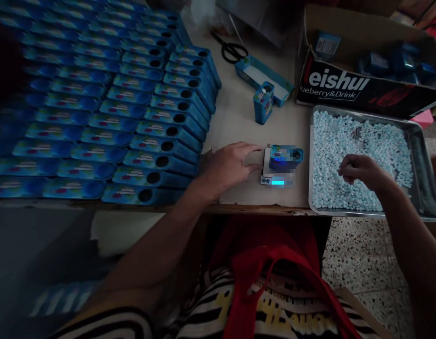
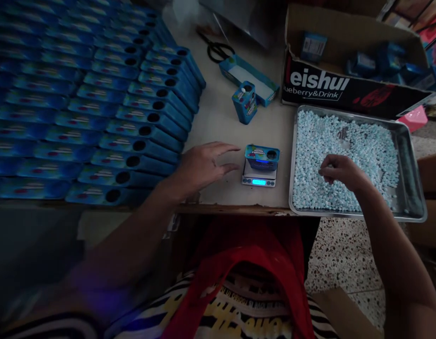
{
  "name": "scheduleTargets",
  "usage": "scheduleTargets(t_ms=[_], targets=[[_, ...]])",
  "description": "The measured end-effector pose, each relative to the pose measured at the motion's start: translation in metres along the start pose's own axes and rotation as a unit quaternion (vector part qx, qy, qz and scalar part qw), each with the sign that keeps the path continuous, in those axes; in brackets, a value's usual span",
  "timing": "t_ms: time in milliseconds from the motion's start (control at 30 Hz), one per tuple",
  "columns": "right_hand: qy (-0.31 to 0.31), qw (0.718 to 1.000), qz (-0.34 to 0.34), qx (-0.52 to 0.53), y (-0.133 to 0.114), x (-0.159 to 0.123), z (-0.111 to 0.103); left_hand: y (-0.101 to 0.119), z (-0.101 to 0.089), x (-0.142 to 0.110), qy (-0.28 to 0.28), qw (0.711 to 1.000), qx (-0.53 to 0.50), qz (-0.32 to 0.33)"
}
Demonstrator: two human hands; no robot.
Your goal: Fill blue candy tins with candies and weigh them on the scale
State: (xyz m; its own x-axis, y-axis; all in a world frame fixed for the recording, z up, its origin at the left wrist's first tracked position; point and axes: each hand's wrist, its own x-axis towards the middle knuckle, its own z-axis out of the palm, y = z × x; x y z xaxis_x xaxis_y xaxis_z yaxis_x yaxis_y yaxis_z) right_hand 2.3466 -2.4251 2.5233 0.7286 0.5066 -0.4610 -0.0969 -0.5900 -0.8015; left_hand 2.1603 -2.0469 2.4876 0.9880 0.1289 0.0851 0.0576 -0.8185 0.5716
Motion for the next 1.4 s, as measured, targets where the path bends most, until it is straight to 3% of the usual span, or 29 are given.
scheduleTargets(t_ms=[233,367,500,700,833,933,1067,1133,1233,1300,1400], targets=[[-0.001,0.974,-0.088,-0.211,-0.086,0.0,0.017,0.001,0.003,-0.006,0.036,0.996,-0.063,-0.043],[-0.051,0.971,-0.093,-0.213,-0.125,0.006,0.039,-0.002,0.003,-0.008,0.039,0.992,-0.11,-0.04],[-0.05,0.97,-0.117,-0.209,-0.142,0.014,0.058,-0.001,0.008,-0.007,0.033,0.987,-0.157,-0.018],[-0.056,0.961,-0.134,-0.235,-0.151,0.017,0.074,-0.007,0.015,-0.008,0.044,0.981,-0.187,-0.015],[-0.067,0.973,-0.127,-0.182,-0.149,0.016,0.065,-0.006,0.023,-0.003,0.069,0.975,-0.209,-0.012],[-0.037,0.975,-0.123,-0.183,-0.131,0.015,0.043,0.001,0.038,0.01,0.065,0.97,-0.236,-0.004],[0.035,0.96,-0.143,-0.24,-0.079,0.009,0.024,0.018,0.053,0.031,0.034,0.963,-0.261,0.052],[0.098,0.968,-0.149,-0.176,-0.05,0.005,0.032,0.031,0.053,0.04,0.045,0.966,-0.226,0.119],[0.149,0.976,-0.091,0.128,-0.021,0.0,0.064,0.058,0.045,0.05,0.069,0.965,-0.119,0.222],[0.121,0.932,-0.035,0.34,-0.013,0.0,0.087,0.075,0.041,0.053,0.075,0.961,-0.068,0.257],[0.087,0.863,0.002,0.498,-0.012,0.002,0.108,0.09,0.045,0.058,0.075,0.959,-0.038,0.269]])
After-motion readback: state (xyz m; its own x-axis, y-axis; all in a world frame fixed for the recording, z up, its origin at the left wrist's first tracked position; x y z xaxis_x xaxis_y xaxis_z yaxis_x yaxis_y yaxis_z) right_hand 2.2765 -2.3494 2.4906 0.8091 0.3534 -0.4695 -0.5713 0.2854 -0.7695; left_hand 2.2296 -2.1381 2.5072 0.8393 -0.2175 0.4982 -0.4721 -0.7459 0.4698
